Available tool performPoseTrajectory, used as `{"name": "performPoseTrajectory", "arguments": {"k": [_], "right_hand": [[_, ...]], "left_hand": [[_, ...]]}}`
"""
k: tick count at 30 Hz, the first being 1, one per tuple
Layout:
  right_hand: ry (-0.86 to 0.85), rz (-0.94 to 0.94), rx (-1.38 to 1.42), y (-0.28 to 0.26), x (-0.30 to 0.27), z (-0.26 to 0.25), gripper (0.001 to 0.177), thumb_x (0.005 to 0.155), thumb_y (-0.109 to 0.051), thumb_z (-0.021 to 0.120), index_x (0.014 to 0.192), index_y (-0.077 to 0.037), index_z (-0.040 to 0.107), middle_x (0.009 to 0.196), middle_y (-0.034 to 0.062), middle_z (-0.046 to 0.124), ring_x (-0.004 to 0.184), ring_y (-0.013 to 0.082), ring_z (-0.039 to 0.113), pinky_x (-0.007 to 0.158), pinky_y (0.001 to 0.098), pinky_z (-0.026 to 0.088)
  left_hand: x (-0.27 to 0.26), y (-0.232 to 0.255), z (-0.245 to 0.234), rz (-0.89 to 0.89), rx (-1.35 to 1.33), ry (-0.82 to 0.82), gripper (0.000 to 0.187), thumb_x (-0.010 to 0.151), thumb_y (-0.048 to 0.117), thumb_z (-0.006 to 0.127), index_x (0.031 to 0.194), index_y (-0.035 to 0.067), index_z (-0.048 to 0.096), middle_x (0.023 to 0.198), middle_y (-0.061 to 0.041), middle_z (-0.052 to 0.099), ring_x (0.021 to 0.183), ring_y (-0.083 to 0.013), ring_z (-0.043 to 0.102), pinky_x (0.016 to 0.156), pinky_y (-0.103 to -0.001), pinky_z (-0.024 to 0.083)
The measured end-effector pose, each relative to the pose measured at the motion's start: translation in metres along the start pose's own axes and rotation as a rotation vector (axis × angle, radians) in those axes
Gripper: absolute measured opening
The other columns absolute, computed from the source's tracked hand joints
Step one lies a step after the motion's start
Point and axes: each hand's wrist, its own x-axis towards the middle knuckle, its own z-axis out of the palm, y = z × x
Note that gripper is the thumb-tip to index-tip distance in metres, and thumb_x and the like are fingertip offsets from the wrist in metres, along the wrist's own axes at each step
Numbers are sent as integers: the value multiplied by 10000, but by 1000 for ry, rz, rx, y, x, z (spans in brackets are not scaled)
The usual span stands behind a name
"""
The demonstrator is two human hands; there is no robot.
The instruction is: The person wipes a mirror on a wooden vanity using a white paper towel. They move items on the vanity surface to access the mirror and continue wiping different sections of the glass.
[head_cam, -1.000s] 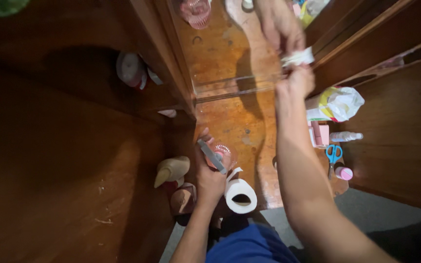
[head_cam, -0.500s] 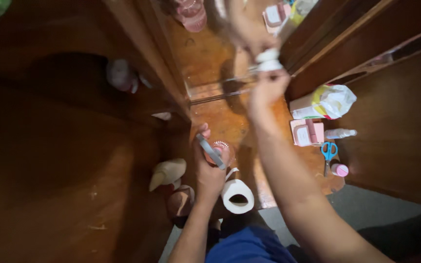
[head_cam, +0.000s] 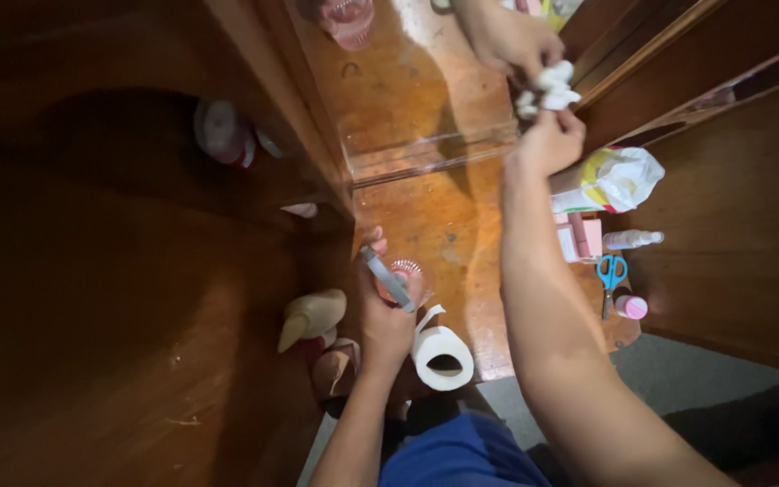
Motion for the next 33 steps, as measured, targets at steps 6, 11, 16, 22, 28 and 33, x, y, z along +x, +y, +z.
{"name": "performPoseTrajectory", "arguments": {"k": [6, 11, 16, 22, 28, 33], "right_hand": [[-42, -262, -51, -74, -7, 27, 170, 898, -8, 758, 1021, 52, 658, 941, 65, 666, 873, 185, 591, 834, 348, 517], [-116, -925, -223, -130, -38, 42, 159, 989, -15, 691, 1126, 14, 616, 1112, 107, 619, 1044, 260, 614, 1005, 373, 511], [3, -551, -449, -64, -71, 20, 158, 905, -98, 746, 999, 4, 672, 1013, 121, 650, 947, 258, 640, 865, 375, 539], [-173, -552, -328, -111, -61, 23, 128, 951, -77, 717, 1005, 5, 635, 951, 101, 649, 884, 249, 614, 852, 355, 544], [-379, -966, -362, -116, -103, 25, 265, 866, 100, 617, 1119, 21, 612, 1104, 157, 584, 1057, 347, 577, 965, 432, 476], [-1139, -1188, -577, -59, -122, -14, 276, 836, 24, 639, 1100, -54, 648, 1124, 166, 597, 1025, 386, 568, 871, 461, 498]], "left_hand": [[7, 5, 5, -132, -59, -9, 542, 866, 74, 679, 1352, 23, 445, 1507, -100, 465, 1255, -254, 578, 990, -350, 541], [5, -4, 16, 95, 19, 3, 503, 912, 48, 678, 1363, -12, 461, 1534, -145, 479, 1385, -273, 520, 1137, -356, 427], [-2, 8, 5, 33, 30, -5, 552, 900, 34, 685, 1398, -13, 452, 1519, -160, 499, 1307, -253, 551, 1090, -351, 440], [7, 11, 3, -261, -417, -82, 648, 896, -33, 624, 1483, 66, 367, 900, -104, 583, 675, -152, 574, 588, -290, 497], [8, -5, 11, -162, -352, -15, 668, 904, -20, 680, 1497, 85, 391, 1062, -137, 513, 860, -211, 536, 709, -320, 461], [-2, -9, -6, 120, 137, 36, 600, 898, 47, 725, 1440, 86, 467, 1478, -141, 537, 1394, -248, 524, 1141, -344, 440]]}}
